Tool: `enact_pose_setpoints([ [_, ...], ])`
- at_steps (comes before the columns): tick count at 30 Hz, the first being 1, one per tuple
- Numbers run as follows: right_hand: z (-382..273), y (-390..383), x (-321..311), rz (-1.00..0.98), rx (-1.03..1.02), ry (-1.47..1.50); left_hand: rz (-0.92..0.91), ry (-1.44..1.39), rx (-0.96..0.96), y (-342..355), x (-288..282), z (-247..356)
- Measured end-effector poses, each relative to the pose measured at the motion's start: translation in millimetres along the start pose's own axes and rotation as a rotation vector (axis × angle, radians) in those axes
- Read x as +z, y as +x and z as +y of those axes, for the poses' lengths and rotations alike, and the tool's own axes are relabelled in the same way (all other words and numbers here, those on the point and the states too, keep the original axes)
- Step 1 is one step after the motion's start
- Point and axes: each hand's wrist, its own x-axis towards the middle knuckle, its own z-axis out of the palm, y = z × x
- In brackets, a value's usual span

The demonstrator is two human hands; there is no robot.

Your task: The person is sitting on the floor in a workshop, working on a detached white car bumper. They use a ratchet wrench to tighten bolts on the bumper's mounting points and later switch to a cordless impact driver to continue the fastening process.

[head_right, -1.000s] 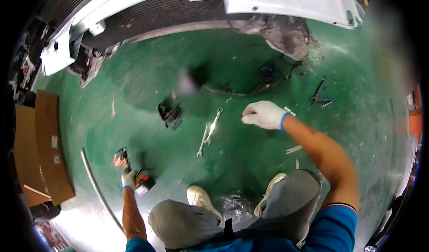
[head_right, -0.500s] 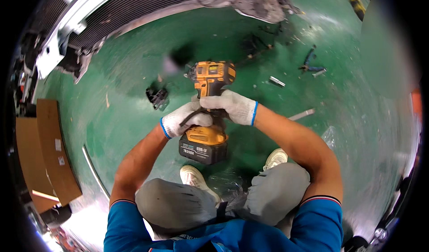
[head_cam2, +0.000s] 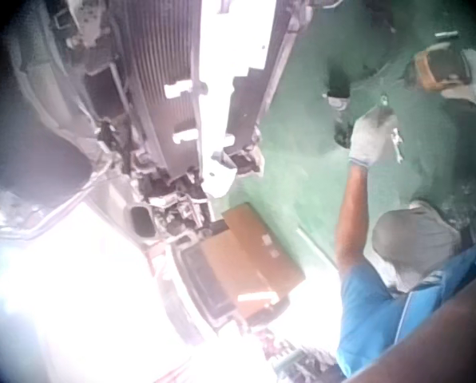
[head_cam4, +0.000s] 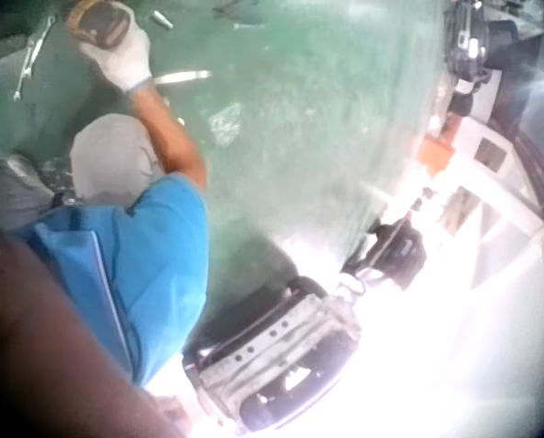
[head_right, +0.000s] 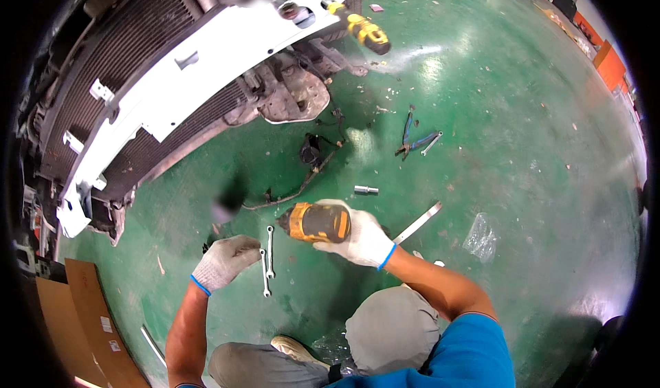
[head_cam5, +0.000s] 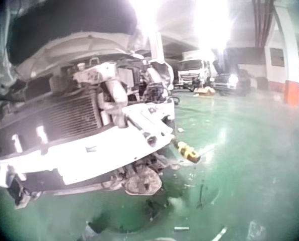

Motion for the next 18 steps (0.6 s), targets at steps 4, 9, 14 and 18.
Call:
enact_pose_setpoints([
  [4, -4.9, 2.4, -36.3, 0.121, 0.172, 0.333, -0.038, -0.114, 0.116, 31.0, -7.0, 28.2],
  [9, -6.7, -2.3, -72.7, 0.258, 0.171, 0.499, 0.053, -0.229, 0.293, 63.3, -14.4, 90.0],
  [14, -87.8, -13.2, -124.6, 0.237, -0.130, 0.095, 0.186, -0.740, 0.396, 92.9, -39.6, 143.9],
  [18, -64.1, 13.3, -132.7, -0.013, -0.172, 0.010, 0.334, -1.215, 0.534, 112.4, -77.6, 183.3],
])
